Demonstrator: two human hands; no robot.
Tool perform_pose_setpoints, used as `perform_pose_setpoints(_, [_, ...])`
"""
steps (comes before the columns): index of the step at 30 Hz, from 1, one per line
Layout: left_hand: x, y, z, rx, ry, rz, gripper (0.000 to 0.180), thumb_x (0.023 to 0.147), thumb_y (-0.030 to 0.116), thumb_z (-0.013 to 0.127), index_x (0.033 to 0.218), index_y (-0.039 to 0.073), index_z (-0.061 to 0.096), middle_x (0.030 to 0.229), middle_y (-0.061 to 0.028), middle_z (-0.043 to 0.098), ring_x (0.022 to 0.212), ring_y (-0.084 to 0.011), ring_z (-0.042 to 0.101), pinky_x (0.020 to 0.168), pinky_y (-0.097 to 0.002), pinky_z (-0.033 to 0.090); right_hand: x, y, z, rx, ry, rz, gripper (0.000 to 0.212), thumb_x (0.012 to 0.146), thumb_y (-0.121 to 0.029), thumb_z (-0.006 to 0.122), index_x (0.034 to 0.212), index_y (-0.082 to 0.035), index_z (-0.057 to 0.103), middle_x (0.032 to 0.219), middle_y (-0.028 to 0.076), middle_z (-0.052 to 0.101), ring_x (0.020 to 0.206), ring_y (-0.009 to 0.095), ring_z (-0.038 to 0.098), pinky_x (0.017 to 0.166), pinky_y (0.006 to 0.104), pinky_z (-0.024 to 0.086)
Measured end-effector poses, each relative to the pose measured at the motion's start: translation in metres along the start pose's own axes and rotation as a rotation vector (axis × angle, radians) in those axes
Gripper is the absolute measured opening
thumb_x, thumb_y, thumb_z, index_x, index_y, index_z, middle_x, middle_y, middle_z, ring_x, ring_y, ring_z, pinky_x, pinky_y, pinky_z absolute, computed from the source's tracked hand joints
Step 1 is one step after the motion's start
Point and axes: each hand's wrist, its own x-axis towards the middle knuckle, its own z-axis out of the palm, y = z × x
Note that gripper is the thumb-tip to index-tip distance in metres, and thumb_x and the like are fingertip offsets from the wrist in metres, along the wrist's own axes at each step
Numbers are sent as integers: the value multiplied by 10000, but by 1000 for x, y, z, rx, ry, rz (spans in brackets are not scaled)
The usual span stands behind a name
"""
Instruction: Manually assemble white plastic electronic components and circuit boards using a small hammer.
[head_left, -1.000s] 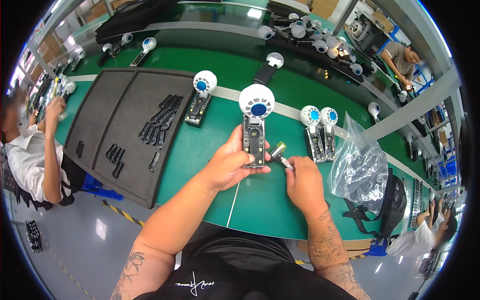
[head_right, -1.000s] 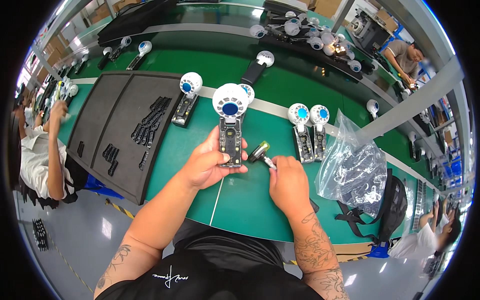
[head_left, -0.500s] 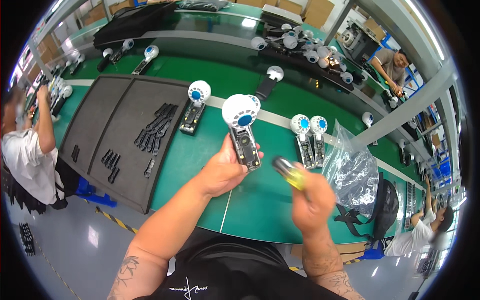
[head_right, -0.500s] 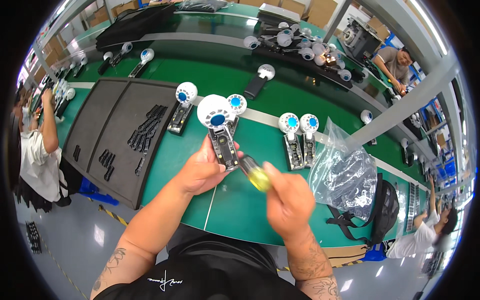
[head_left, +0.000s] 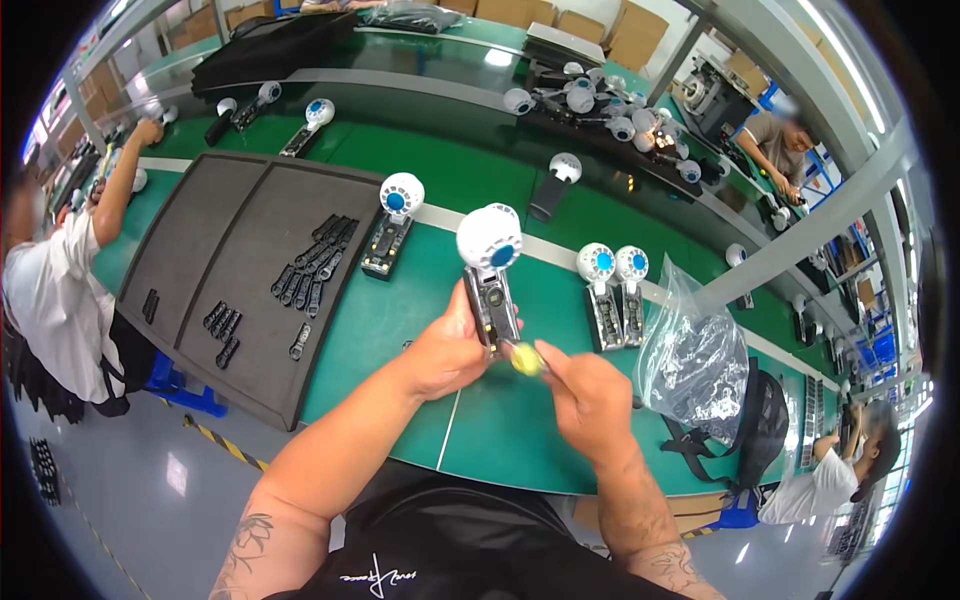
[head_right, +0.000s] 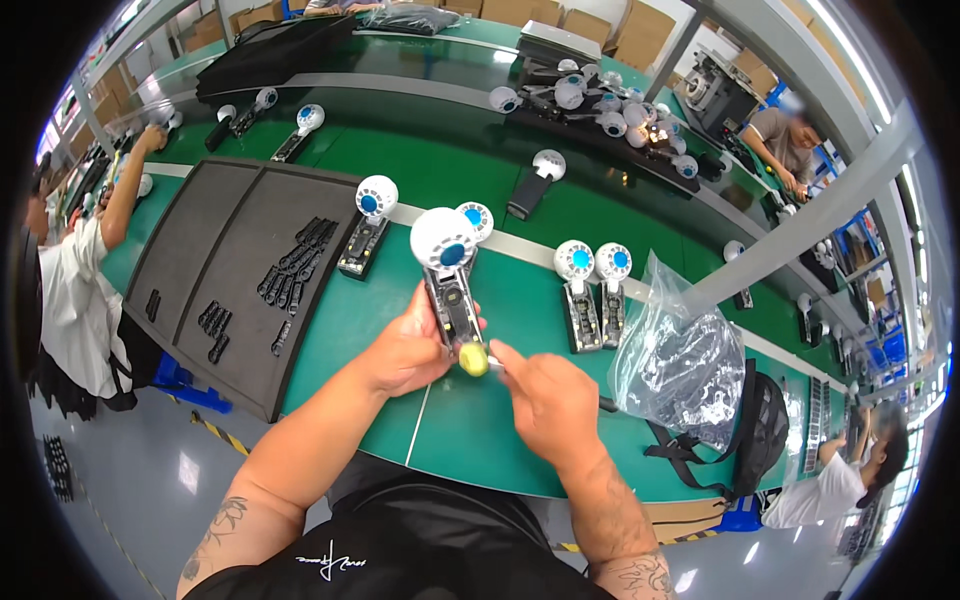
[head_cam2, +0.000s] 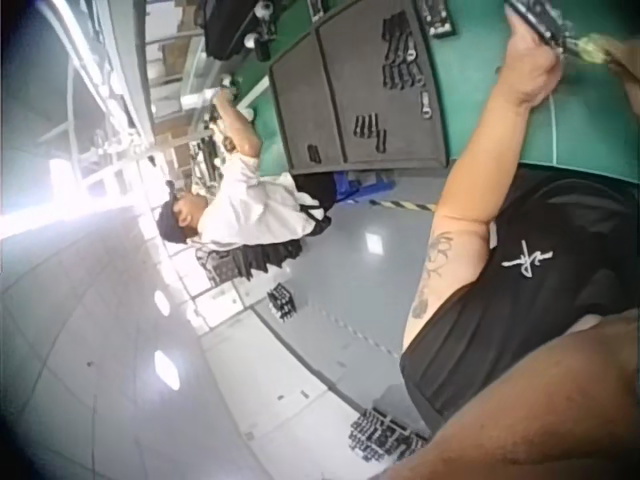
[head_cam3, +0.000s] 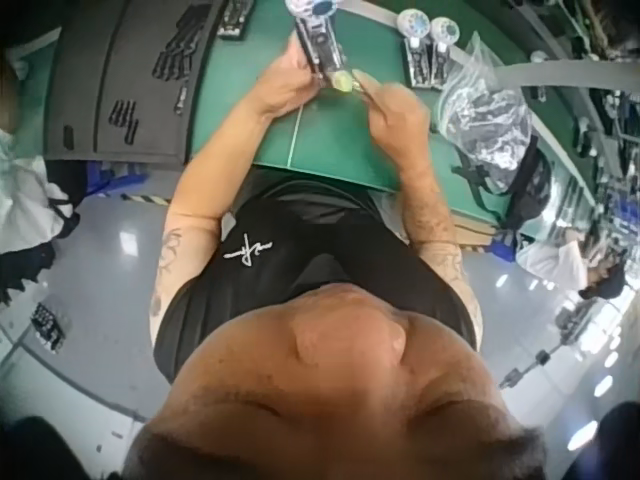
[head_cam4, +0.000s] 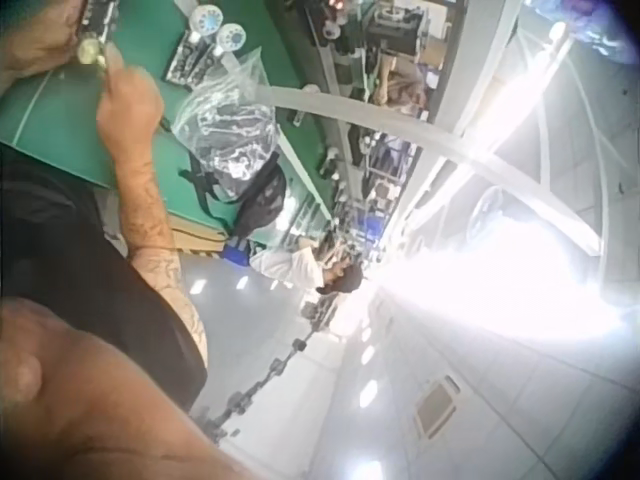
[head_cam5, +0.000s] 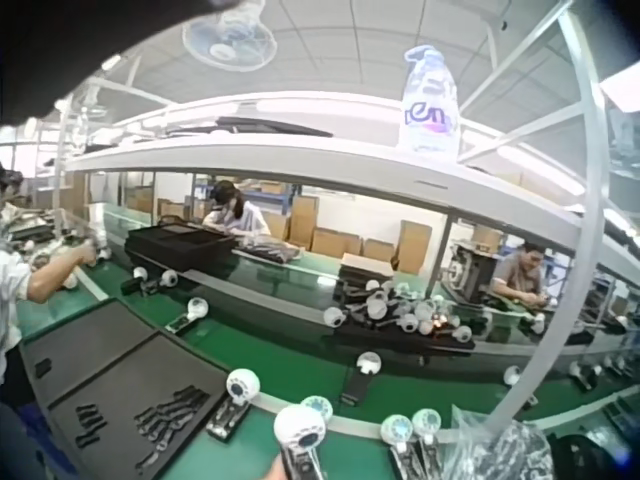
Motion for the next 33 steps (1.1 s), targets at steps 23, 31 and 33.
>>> perform_pose_setpoints(23, [3,1,8,-35,29,15,966,802,-167,501,1639,245,253,1445,-102,540,1299,-255,580,1074,-435,482,8,-4,-5,211,249,-38,462,804,22,727,1255,-63,773,883,60,720,668,224,604,622,328,498])
perform_pose_setpoints(31, [2,1,1,15,23,-18,916,824,-156,516,1625,219,278,1467,-116,537,1327,-277,577,1107,-440,466,25,3,3,39,-145,57,473,807,31,720,1266,-74,770,866,57,709,666,218,601,615,329,495])
perform_pose_setpoints(33, [3,3,5,20,22,-27,913,839,-151,515,1633,222,260,1471,-118,532,1313,-275,582,1089,-439,480,29,-6,5,177,153,-5,462,814,23,730,1262,-84,774,856,57,704,659,213,597,607,326,491])
